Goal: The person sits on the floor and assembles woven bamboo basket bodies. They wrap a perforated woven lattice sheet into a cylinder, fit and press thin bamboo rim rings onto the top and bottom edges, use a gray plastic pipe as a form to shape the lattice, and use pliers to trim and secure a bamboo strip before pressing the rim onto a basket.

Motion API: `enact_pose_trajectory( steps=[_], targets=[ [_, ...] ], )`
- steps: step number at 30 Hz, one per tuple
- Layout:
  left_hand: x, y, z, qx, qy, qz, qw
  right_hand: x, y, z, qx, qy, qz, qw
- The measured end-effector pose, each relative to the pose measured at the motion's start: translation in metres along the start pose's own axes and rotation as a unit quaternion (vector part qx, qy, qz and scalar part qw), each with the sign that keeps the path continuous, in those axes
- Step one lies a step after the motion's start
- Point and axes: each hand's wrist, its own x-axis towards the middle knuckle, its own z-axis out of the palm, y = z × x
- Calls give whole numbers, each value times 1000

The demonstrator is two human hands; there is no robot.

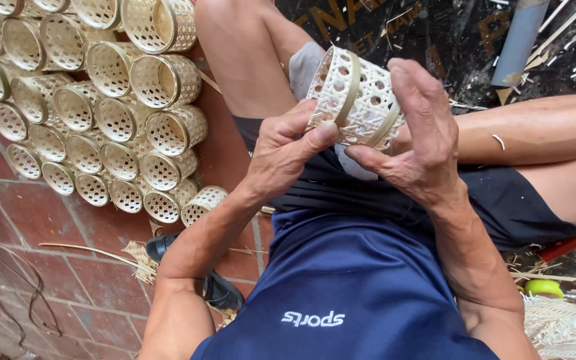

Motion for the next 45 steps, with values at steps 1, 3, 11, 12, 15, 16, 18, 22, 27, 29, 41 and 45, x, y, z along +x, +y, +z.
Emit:
enact_pose_trajectory(
  steps=[1, 3, 11, 12, 15, 16, 18, 22, 27, 29, 41, 45],
  targets=[
    [2, 2, -1, 32, -9, 6, 999, 5, -2, -3, 15, -7, 3, 1000],
    [7, 9, -5, 96, -23, 17, 995, 19, -9, -19, 51, -27, -11, 998],
    [32, 23, -7, 254, -263, 126, 922, 64, -11, -70, 94, -152, -204, 963],
    [31, 23, -5, 240, -272, 115, 925, 63, -11, -68, 104, -147, -199, 963],
    [28, 26, -2, 236, -299, 74, 922, 57, -12, -61, 147, -136, -161, 966],
    [27, 28, -2, 246, -300, 81, 918, 55, -13, -59, 161, -132, -146, 967],
    [26, 33, -3, 267, -303, 96, 910, 53, -15, -55, 172, -126, -141, 967],
    [27, 39, -2, 233, -310, 70, 919, 51, -18, -54, 192, -123, -111, 967],
    [25, 35, 6, 281, -254, 80, 922, 44, -17, -59, 159, -107, -121, 974],
    [23, 34, 7, 286, -253, 101, 919, 44, -16, -60, 153, -109, -129, 974],
    [9, 41, 20, 446, -238, 308, 806, 29, -40, -82, 50, -111, -172, 978],
    [33, 29, 18, 498, -240, 375, 745, 30, -26, -98, -64, -86, -251, 962]
  ],
)
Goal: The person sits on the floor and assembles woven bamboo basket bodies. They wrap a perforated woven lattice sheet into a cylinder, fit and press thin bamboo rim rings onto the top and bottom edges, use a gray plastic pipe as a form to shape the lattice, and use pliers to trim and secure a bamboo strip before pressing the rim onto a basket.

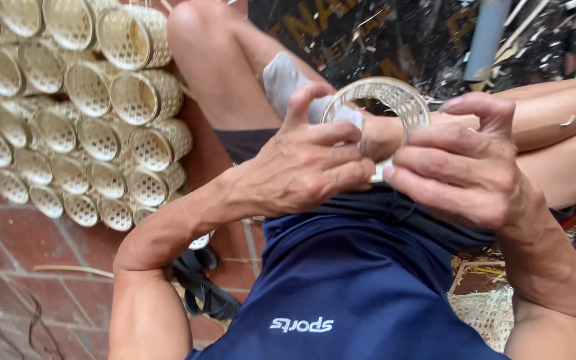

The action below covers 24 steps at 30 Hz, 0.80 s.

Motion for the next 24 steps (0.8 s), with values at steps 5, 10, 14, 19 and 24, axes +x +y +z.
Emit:
enact_pose_trajectory(
  steps=[5, 10, 14, 19, 24],
  targets=[
    [51, -84, 36, 112, 69, 52, 990, 3, 57, -1, -189, -4, -4, 982],
    [70, -161, 86, 170, 54, 49, 983, -16, 140, 36, -62, 36, 226, 971],
    [61, -179, 106, 158, 20, 31, 987, -47, 191, 71, 140, 60, 420, 895],
    [59, -181, 107, 132, 21, 13, 991, -62, 218, 90, 161, 27, 419, 893],
    [57, -180, 110, 136, 14, 28, 990, -57, 210, 103, -210, -10, 276, 938]
  ],
)
